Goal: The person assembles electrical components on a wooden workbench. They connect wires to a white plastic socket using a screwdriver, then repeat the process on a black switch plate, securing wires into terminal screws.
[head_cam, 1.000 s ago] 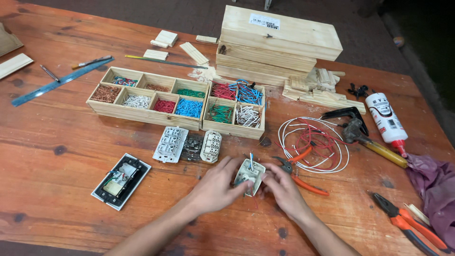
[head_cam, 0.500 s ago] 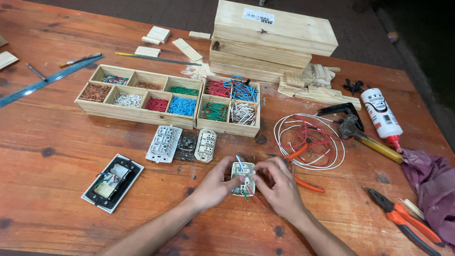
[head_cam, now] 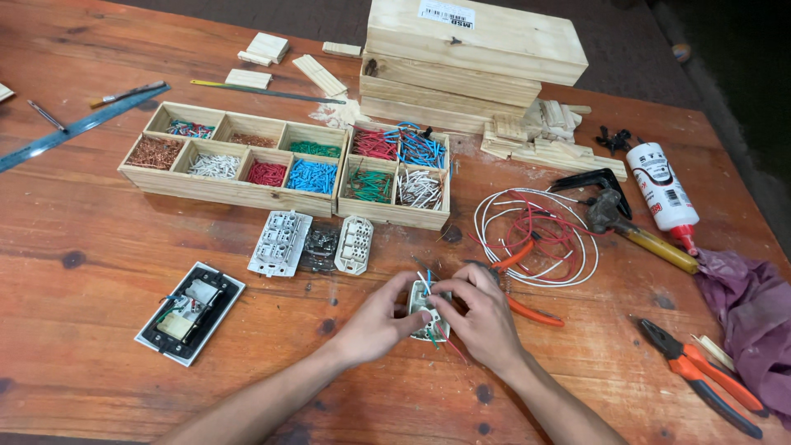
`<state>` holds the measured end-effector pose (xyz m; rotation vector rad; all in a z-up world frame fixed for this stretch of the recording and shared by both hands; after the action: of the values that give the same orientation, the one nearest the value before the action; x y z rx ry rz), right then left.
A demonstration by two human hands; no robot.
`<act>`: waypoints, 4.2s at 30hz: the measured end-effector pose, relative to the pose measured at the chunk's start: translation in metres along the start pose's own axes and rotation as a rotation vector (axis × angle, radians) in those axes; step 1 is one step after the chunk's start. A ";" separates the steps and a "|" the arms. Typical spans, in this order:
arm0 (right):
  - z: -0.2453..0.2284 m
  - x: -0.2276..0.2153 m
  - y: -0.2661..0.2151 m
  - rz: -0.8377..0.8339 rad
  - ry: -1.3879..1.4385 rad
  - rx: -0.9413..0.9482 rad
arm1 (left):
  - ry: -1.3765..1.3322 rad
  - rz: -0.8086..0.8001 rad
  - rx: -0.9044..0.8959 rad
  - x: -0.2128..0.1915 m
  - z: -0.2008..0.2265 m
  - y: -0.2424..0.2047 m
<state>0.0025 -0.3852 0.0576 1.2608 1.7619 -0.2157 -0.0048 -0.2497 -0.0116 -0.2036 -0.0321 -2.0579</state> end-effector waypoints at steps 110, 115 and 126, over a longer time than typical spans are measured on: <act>0.039 0.022 0.052 0.007 0.355 0.128 | -0.209 0.076 -0.075 -0.028 -0.004 0.013; 0.031 0.020 0.055 -0.096 0.235 0.042 | -0.199 0.068 -0.020 -0.030 -0.014 0.019; 0.026 0.004 0.073 -0.175 0.244 0.017 | -0.140 0.106 -0.035 -0.039 -0.009 0.019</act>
<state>0.0771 -0.3645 0.0661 1.1843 2.0866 -0.1835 0.0286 -0.2263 -0.0280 -0.3634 -0.0696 -1.9366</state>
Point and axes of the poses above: each hand's wrist, its own y-axis towards the middle knuckle, its own x-axis out of the palm, z = x × y, the point moved 8 cm from there along y, towards the middle knuckle, and after that the axes turned 7 degrees about -z, right-handed, at the moved point
